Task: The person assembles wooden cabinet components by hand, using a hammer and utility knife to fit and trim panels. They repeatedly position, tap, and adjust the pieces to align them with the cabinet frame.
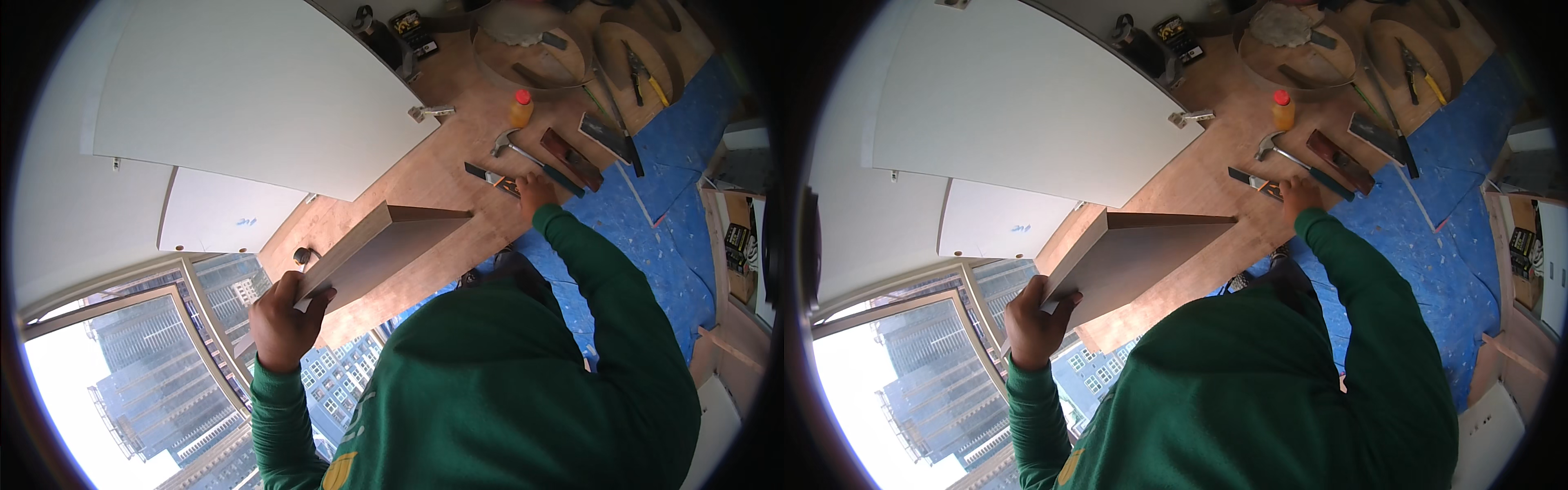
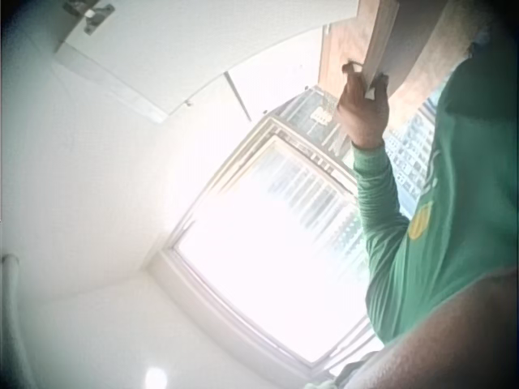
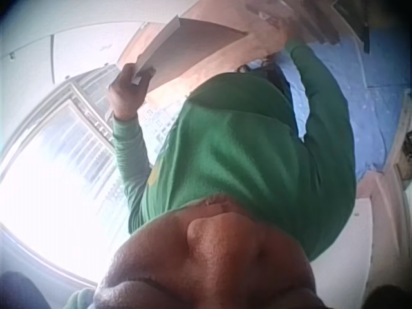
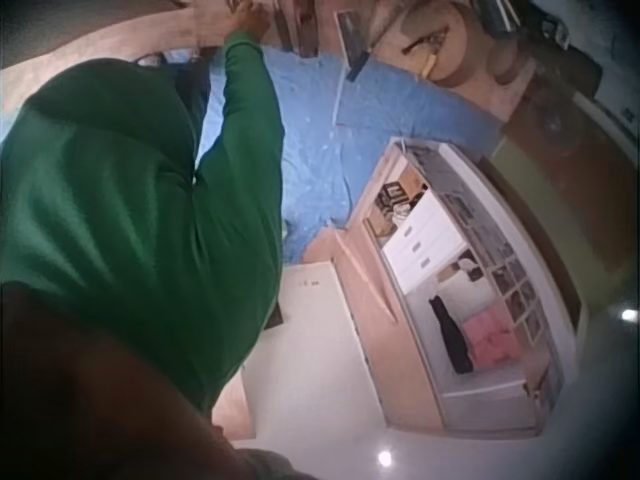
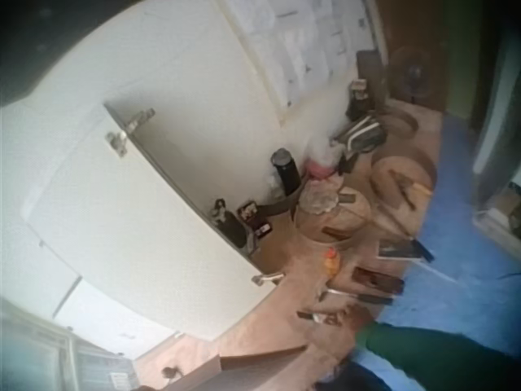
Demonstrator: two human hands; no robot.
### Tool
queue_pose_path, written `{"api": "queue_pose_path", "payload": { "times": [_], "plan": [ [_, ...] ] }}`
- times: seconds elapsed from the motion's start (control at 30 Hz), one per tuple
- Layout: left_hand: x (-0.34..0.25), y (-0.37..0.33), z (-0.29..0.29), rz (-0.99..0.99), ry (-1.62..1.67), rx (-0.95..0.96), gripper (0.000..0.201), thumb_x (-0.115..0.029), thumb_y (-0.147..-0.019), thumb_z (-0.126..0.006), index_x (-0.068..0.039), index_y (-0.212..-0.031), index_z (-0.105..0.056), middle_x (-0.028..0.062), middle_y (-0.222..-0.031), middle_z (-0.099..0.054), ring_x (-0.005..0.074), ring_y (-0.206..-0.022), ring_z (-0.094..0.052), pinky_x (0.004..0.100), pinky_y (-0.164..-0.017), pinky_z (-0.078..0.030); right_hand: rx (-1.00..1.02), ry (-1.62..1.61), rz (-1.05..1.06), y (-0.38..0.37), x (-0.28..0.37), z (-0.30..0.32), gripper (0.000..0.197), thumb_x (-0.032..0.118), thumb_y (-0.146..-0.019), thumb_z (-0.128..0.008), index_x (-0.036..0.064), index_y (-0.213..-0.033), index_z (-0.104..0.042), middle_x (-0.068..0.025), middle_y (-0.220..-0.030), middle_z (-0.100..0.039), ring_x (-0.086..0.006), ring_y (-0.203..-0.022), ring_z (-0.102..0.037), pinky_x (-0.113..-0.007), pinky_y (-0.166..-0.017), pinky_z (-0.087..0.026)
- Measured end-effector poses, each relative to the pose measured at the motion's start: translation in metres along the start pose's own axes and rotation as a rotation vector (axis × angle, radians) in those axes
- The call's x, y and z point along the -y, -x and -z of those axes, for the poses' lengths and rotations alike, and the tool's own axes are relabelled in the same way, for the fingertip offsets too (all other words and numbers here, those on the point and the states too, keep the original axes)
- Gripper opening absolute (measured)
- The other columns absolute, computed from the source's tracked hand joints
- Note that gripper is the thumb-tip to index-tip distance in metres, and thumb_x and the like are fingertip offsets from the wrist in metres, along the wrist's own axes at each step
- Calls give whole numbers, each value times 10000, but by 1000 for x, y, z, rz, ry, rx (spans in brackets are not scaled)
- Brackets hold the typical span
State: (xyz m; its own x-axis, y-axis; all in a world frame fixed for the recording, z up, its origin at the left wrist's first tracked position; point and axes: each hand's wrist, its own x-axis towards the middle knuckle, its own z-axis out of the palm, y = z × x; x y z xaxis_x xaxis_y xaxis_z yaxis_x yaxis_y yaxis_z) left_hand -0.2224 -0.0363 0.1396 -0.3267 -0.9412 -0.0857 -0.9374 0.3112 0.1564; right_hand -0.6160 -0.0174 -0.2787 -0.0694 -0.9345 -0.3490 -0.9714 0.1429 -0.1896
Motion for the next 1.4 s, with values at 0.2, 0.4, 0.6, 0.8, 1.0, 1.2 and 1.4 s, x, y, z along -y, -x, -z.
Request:
{"api": "queue_pose_path", "payload": {
  "times": [0.2, 0.4, 0.6, 0.8, 1.0, 1.2, 1.4],
  "plan": [
    [-20, 18, -2, 8, 11, 10, 340, -218, -797, -898, -61, -872, -606, 139, -714, -646, 358, -613, -657, 426, -556, -506, -8, -384, -68, 8, 1, -3, 424, 248, -872, -756, 47, -1192, -565, -206, -1225, -619, -409, -1112, -658, -504, -936, -535],
    [-29, 3, 19, -61, 90, 209, 368, -209, -795, -898, -37, -1026, -669, 150, -779, -686, 348, -670, -700, 418, -612, -546, 271, -910, -92, 68, 14, 1, 381, 256, -932, -659, 3, -1185, -526, -266, -943, -684, -445, -920, -686, -502, -815, -531],
    [-47, -35, 18, -408, 282, 180, 629, -130, -821, -852, -4, -1381, -593, 213, -1044, -747, 366, -878, -774, 414, -749, -621, 137, -983, 26, 117, 42, -18, 348, 344, -1073, -538, 12, -1173, -575, -228, -879, -692, -437, -823, -681, -517, -762, -518],
    [-55, -60, 1, -403, 544, 495, 747, -2, -845, -720, 0, -1547, -462, 249, -1063, -731, 387, -932, -750, 413, -881, -569, 76, -958, 74, 126, 54, -41, 356, 355, -1100, -502, 18, -1109, -616, -271, -860, -686, -484, -831, -662, -576, -742, -486],
    [-55, -52, 2, -315, 532, 579, 779, -1, -815, -694, 12, -1555, -451, 232, -974, -732, 347, -899, -757, 390, -860, -569, 92, -812, -29, 124, 65, -55, 362, 345, -1096, -498, 7, -1079, -625, -290, -887, -687, -509, -864, -658, -599, -772, -496],
    [-59, -51, 2, -364, 507, 514, 758, 20, -799, -681, 26, -1532, -489, 233, -984, -737, 318, -901, -762, 368, -851, -576, 55, -830, -12, 120, 63, -70, 376, 357, -1089, -507, 5, -1072, -637, -292, -905, -698, -511, -882, -665, -596, -794, -509],
    [-61, -47, 3, -345, 523, 466, 719, 41, -812, -674, 47, -1511, -505, 237, -1018, -734, 303, -882, -748, 366, -851, -570, 86, -811, -27, 117, 66, -73, 449, 413, -1101, -471, 7, -1035, -651, -296, -891, -695, -519, -876, -661, -602, -806, -505]
  ]
}}
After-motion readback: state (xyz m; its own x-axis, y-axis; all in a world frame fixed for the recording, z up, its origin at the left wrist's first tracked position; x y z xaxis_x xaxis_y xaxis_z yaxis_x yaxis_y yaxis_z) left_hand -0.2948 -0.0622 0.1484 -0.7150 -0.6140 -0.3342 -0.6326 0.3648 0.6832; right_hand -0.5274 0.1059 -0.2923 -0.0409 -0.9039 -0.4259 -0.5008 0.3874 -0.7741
